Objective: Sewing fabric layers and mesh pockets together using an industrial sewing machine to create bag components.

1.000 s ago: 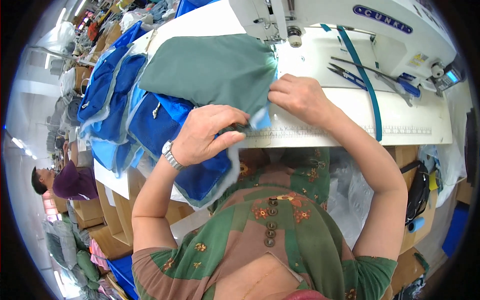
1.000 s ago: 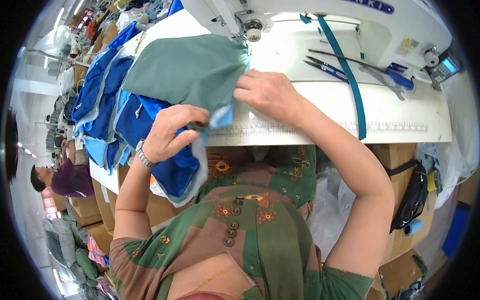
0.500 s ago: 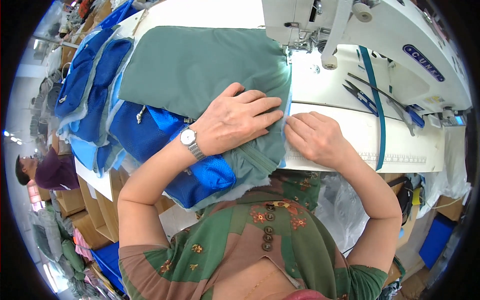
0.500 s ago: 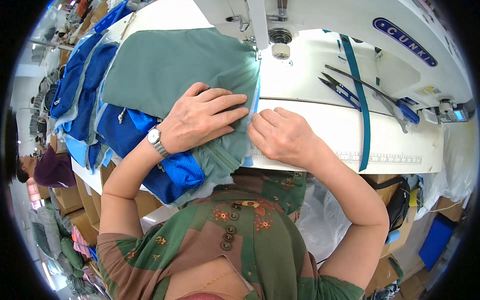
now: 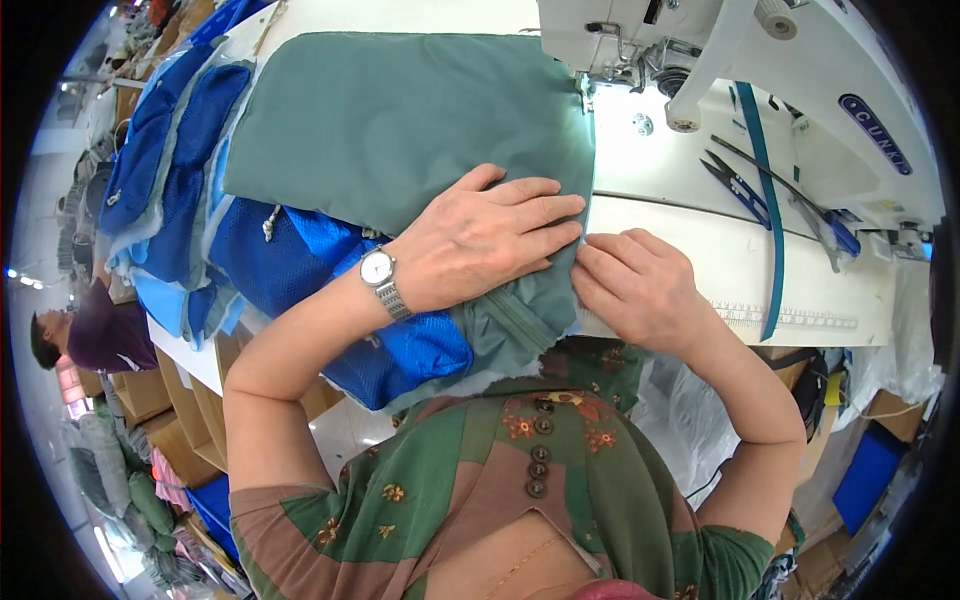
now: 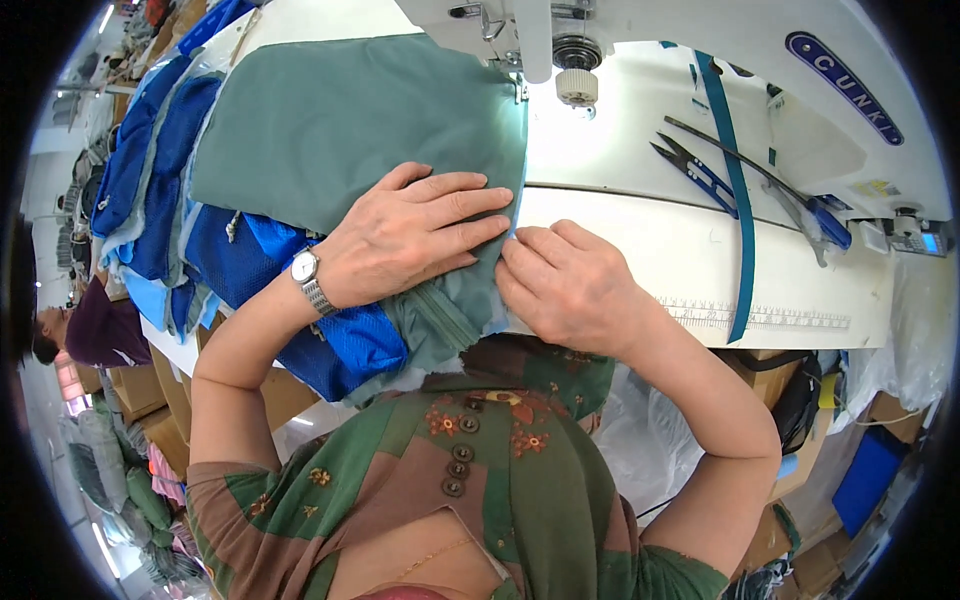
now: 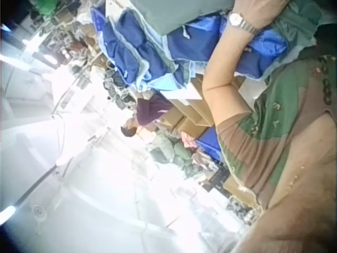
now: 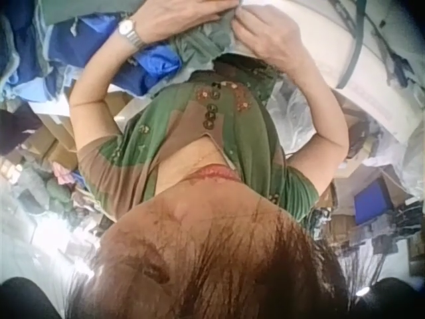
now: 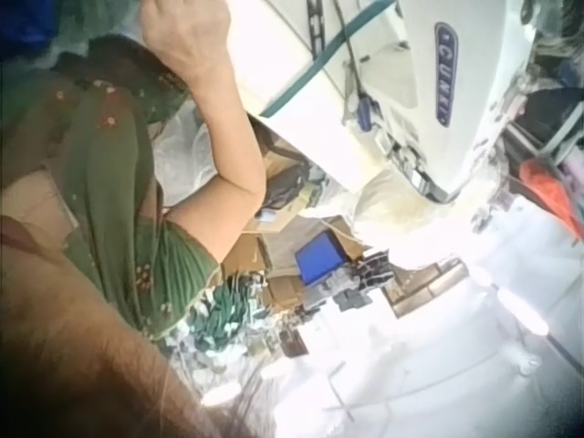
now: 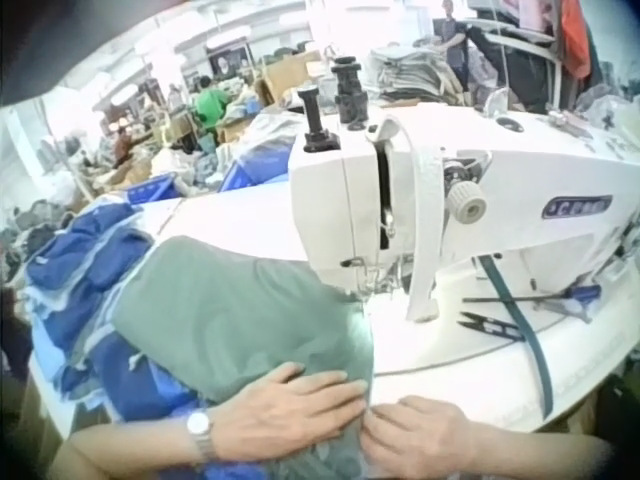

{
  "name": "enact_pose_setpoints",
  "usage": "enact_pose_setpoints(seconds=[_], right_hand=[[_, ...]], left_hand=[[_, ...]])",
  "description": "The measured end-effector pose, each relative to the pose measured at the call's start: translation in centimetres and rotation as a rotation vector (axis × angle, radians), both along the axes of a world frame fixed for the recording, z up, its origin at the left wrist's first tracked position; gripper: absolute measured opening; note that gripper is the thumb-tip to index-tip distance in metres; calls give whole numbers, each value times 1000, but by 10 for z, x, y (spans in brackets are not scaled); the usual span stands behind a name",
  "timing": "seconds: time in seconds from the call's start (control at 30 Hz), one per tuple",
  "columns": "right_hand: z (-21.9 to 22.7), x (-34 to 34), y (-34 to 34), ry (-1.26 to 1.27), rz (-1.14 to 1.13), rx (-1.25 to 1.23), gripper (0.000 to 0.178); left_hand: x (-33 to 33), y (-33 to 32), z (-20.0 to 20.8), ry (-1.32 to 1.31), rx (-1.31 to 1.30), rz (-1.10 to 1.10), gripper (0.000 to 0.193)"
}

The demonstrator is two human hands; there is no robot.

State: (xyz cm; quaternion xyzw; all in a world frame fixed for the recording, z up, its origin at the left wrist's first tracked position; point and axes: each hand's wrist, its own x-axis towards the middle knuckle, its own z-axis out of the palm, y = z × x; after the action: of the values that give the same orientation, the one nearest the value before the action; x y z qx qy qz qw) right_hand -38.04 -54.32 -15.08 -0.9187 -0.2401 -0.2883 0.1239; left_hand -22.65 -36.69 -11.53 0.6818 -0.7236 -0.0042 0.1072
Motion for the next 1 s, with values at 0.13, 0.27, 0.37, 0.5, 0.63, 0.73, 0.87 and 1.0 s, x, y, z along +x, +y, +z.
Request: enact_pose_setpoints(seconds=[0.13,0.27,0.37,0.5,0.63,0.73,0.87,1.0], right_hand=[[0,-9,12,-10,-58,-12,21],[2,-18,22,-11,-154,8,22],[3,-19,22,27,-225,47,22],[2,-17,23,25,-315,96,22],[-2,-14,21,-42,-286,47,21],[0,-14,22,-36,-249,19,23],[4,-18,17,80,-259,122,24],[3,-11,9,84,-313,272,23]], left_hand=[[2,-2,2,57,-17,-18,42],[3,-3,1,64,-26,-28,40],[7,-2,1,88,-20,-38,39],[7,-4,4,70,-8,-56,37],[7,-4,6,78,-16,-69,36],[7,-4,3,110,-56,-61,35],[12,-3,-9,127,-179,-59,26],[13,-2,-4,249,-160,-9,17]])
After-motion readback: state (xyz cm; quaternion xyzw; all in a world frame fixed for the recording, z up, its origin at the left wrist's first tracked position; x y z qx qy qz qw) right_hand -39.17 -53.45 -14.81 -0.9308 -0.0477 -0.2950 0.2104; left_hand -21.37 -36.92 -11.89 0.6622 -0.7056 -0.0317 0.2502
